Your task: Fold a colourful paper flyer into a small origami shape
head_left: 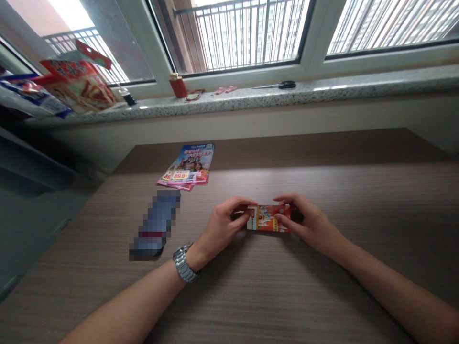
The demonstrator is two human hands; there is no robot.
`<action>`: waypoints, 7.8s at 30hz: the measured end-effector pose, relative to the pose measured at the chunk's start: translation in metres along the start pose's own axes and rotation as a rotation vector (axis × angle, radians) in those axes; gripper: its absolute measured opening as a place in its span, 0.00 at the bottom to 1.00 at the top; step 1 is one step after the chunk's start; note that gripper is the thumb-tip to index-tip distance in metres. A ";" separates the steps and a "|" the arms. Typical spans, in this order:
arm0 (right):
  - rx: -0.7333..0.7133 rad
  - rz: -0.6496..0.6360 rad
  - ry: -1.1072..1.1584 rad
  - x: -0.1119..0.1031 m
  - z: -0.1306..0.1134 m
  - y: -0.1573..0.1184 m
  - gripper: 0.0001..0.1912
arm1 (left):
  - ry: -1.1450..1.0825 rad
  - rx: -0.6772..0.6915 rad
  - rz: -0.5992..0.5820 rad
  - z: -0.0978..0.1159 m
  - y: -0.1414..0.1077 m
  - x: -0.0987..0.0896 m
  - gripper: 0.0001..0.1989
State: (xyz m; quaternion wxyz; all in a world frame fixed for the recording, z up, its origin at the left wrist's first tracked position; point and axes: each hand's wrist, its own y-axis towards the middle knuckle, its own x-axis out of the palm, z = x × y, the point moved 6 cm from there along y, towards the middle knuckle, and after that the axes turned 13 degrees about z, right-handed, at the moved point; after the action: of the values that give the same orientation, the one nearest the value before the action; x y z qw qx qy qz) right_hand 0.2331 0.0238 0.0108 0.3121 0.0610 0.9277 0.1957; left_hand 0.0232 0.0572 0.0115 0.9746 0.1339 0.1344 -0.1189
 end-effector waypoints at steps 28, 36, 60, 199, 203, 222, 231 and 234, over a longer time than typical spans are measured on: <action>0.280 -0.007 0.266 0.003 0.012 -0.004 0.13 | -0.134 -0.127 0.089 -0.007 0.002 0.000 0.09; 0.289 0.007 0.249 0.002 0.010 -0.002 0.14 | -0.121 -0.138 0.086 -0.008 0.002 -0.001 0.09; 0.240 -0.015 0.198 0.003 0.012 -0.007 0.12 | -0.203 -0.184 0.112 -0.011 0.002 -0.002 0.09; 0.480 0.033 0.258 -0.005 0.011 0.000 0.21 | -0.359 -0.348 0.055 -0.007 -0.007 0.011 0.15; 0.490 0.039 0.272 -0.004 0.015 0.000 0.21 | -0.381 -0.325 0.059 -0.003 -0.007 0.011 0.15; 0.444 0.073 0.241 -0.011 0.011 0.001 0.20 | -0.310 -0.310 0.016 0.000 -0.006 0.009 0.14; 0.445 0.090 0.239 -0.010 0.008 0.000 0.21 | -0.449 -0.398 0.110 -0.006 -0.004 0.009 0.17; 0.450 0.090 0.250 -0.009 0.008 0.001 0.22 | -0.476 -0.425 0.112 -0.009 -0.005 0.011 0.18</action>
State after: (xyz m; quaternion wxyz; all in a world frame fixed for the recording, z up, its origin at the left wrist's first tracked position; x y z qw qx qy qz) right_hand 0.2456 0.0251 0.0102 0.1646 0.1455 0.9756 0.0041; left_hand 0.0299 0.0532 -0.0008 0.9898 -0.0971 -0.0833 -0.0623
